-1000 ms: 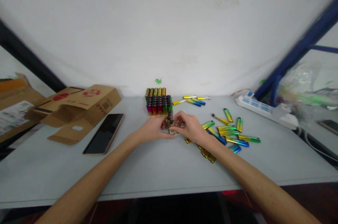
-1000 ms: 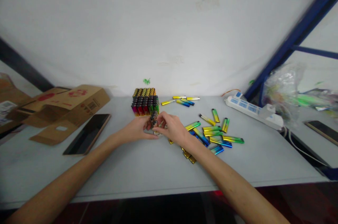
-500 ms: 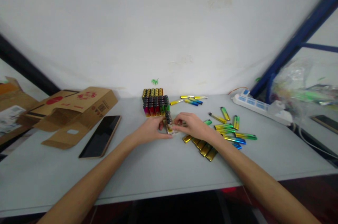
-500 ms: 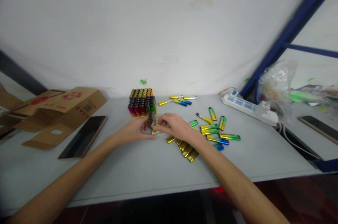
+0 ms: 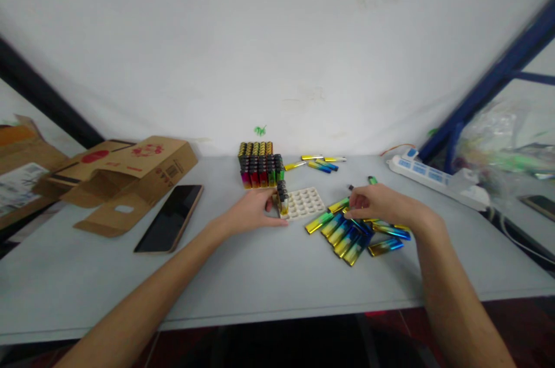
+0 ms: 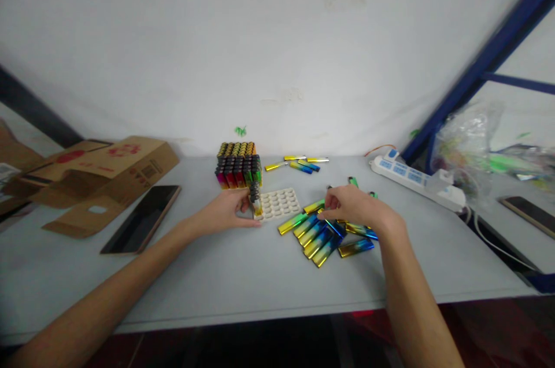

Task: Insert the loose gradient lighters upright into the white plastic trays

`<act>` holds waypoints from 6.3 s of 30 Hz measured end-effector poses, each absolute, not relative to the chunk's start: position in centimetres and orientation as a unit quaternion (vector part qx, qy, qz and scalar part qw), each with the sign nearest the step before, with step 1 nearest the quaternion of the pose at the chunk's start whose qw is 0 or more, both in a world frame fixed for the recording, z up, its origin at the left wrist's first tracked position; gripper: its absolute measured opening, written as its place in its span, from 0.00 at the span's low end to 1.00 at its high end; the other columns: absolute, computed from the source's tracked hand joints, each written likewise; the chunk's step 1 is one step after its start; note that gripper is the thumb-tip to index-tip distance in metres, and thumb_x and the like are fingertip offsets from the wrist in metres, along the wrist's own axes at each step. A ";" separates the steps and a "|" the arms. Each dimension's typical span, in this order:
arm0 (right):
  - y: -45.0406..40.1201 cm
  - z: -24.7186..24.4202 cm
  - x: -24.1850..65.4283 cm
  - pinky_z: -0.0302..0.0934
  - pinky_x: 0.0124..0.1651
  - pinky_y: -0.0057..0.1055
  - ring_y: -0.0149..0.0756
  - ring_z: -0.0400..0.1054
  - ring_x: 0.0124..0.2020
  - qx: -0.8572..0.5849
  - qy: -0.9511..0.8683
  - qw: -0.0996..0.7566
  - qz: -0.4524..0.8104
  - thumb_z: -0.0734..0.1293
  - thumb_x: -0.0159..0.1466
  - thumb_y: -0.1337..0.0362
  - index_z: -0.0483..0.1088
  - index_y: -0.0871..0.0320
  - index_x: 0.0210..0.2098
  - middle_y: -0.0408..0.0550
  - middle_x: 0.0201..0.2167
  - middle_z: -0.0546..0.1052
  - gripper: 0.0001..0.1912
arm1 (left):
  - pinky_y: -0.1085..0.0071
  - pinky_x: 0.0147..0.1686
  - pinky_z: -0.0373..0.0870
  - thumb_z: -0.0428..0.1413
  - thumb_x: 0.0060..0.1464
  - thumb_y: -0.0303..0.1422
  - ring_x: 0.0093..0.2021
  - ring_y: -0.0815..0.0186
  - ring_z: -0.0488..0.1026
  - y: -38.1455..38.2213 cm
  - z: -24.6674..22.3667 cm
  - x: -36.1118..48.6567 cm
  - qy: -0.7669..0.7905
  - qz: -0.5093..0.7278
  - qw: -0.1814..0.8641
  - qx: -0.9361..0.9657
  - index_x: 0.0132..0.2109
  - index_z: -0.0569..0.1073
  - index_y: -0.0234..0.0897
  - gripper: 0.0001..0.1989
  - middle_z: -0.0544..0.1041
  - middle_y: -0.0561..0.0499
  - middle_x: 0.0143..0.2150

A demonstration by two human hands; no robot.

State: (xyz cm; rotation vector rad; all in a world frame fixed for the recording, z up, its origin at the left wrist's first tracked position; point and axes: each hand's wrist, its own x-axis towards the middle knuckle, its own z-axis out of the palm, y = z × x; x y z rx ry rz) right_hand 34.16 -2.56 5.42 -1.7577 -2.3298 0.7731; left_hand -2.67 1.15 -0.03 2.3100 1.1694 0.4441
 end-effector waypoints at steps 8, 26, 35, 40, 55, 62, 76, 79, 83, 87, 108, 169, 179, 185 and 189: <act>-3.5 3.4 34.3 0.68 0.37 0.36 0.44 0.77 0.31 -0.575 -0.782 0.063 0.233 0.75 0.67 0.52 0.82 0.54 0.33 0.52 0.31 0.85 0.13 | 0.67 0.32 0.63 0.70 0.46 0.60 0.32 0.60 0.73 1.0 0.2 -2.7 0.433 0.161 0.252 0.851 0.37 0.71 0.41 0.30 0.75 0.53 0.34; -1.6 5.1 30.1 0.75 0.42 0.40 0.39 0.77 0.34 -0.450 -0.576 0.437 0.525 0.73 0.66 0.35 0.66 0.51 0.48 0.42 0.34 0.79 0.28 | 0.66 0.32 0.64 0.71 0.46 0.60 0.33 0.58 0.74 1.1 0.0 -2.6 0.427 0.171 0.246 0.853 0.37 0.70 0.41 0.30 0.76 0.52 0.33; 1.2 2.3 26.5 0.53 0.26 0.28 0.28 0.57 0.22 -0.449 -0.628 0.443 0.455 0.75 0.63 0.37 0.72 0.53 0.52 0.37 0.28 0.73 0.30 | 0.66 0.31 0.64 0.71 0.47 0.60 0.33 0.59 0.74 1.1 -0.1 -2.6 0.426 0.170 0.249 0.853 0.38 0.71 0.41 0.30 0.76 0.52 0.33; 0.5 0.4 26.0 0.54 0.28 0.31 0.31 0.59 0.25 -0.474 -0.647 0.462 0.378 0.80 0.58 0.40 0.78 0.56 0.38 0.42 0.28 0.75 0.26 | 0.67 0.33 0.65 0.70 0.47 0.59 0.34 0.59 0.74 1.0 0.1 -2.6 0.430 0.165 0.253 0.851 0.39 0.71 0.41 0.29 0.76 0.52 0.34; -0.9 0.4 23.8 0.57 0.25 0.29 0.29 0.55 0.21 -0.371 -0.580 0.475 0.548 0.74 0.63 0.32 0.67 0.51 0.43 0.32 0.22 0.61 0.31 | 0.68 0.33 0.64 0.70 0.47 0.59 0.33 0.61 0.73 1.0 0.1 -2.7 0.423 0.175 0.254 0.852 0.39 0.71 0.40 0.29 0.75 0.53 0.34; -1.0 0.1 24.5 0.46 0.24 0.31 0.30 0.51 0.21 -0.466 -0.615 0.482 0.414 0.65 0.66 0.26 0.60 0.52 0.23 0.37 0.19 0.57 0.37 | 0.68 0.33 0.64 0.70 0.47 0.58 0.33 0.61 0.72 1.1 0.0 -2.7 0.421 0.178 0.251 0.854 0.39 0.71 0.40 0.29 0.75 0.53 0.34; -1.5 0.5 25.1 0.47 0.30 0.33 0.32 0.50 0.25 -0.500 -0.688 0.437 0.293 0.62 0.69 0.45 0.55 0.50 0.23 0.38 0.21 0.55 0.24 | 0.67 0.33 0.63 0.70 0.48 0.57 0.32 0.61 0.73 1.2 -0.1 -2.7 0.421 0.172 0.257 0.853 0.39 0.71 0.40 0.28 0.75 0.53 0.34; -1.5 0.5 25.0 0.49 0.31 0.33 0.33 0.53 0.26 -0.503 -0.691 0.444 0.270 0.62 0.71 0.42 0.56 0.51 0.24 0.38 0.22 0.58 0.26 | 0.68 0.33 0.63 0.70 0.48 0.57 0.33 0.61 0.73 1.1 0.0 -2.7 0.421 0.172 0.257 0.853 0.39 0.71 0.40 0.28 0.75 0.53 0.34; -1.8 0.5 24.9 0.57 0.36 0.33 0.35 0.62 0.30 -0.495 -0.707 0.426 0.271 0.64 0.74 0.43 0.67 0.54 0.36 0.39 0.27 0.68 0.21 | 0.68 0.33 0.64 0.70 0.47 0.57 0.33 0.61 0.73 1.1 0.1 -2.7 0.417 0.178 0.260 0.853 0.39 0.72 0.40 0.28 0.76 0.53 0.34; -1.6 -0.1 24.9 0.68 0.43 0.37 0.40 0.72 0.36 -0.456 -0.735 0.414 0.283 0.62 0.78 0.49 0.70 0.54 0.50 0.47 0.38 0.78 0.16 | 0.68 0.32 0.64 0.71 0.46 0.57 0.33 0.61 0.73 1.1 0.2 -2.8 0.414 0.181 0.271 0.850 0.39 0.72 0.40 0.28 0.75 0.53 0.33; 1.7 0.2 22.6 0.71 0.40 0.34 0.39 0.74 0.33 -0.404 -0.764 0.382 0.328 0.72 0.70 0.51 0.81 0.58 0.46 0.46 0.33 0.82 0.16 | 0.67 0.33 0.66 0.71 0.47 0.56 0.33 0.60 0.74 1.0 0.4 -2.9 0.409 0.179 0.265 0.855 0.41 0.74 0.39 0.28 0.77 0.53 0.34; 4.4 -0.3 31.3 0.75 0.49 0.44 0.41 0.78 0.35 -0.546 -0.697 0.418 0.203 0.73 0.67 0.63 0.81 0.59 0.51 0.54 0.45 0.82 0.14 | 0.67 0.33 0.66 0.70 0.49 0.56 0.34 0.59 0.75 1.1 0.4 -3.0 0.406 0.165 0.274 0.856 0.41 0.73 0.39 0.27 0.77 0.52 0.35; 2.1 1.6 27.2 0.71 0.49 0.36 0.39 0.75 0.46 -0.398 -0.478 0.593 0.512 0.86 0.51 0.48 0.84 0.50 0.42 0.45 0.43 0.84 0.23 | 0.67 0.33 0.65 0.69 0.49 0.57 0.35 0.59 0.74 1.2 0.2 -3.1 0.412 0.160 0.277 0.853 0.41 0.72 0.40 0.28 0.76 0.52 0.35; 0.8 2.4 25.8 0.74 0.50 0.39 0.37 0.77 0.39 -0.345 -0.475 0.573 0.572 0.82 0.59 0.41 0.78 0.51 0.43 0.43 0.38 0.82 0.25 | 0.67 0.32 0.65 0.70 0.48 0.57 0.34 0.60 0.74 1.3 0.2 -3.1 0.409 0.165 0.275 0.854 0.40 0.72 0.40 0.28 0.76 0.52 0.34; 0.3 2.5 24.8 0.69 0.33 0.29 0.26 0.62 0.23 -0.325 -0.474 0.570 0.588 0.82 0.58 0.38 0.73 0.51 0.43 0.32 0.25 0.66 0.29 | 0.67 0.32 0.65 0.70 0.48 0.57 0.34 0.60 0.74 1.2 0.2 -3.0 0.410 0.172 0.272 0.854 0.40 0.72 0.40 0.28 0.75 0.53 0.33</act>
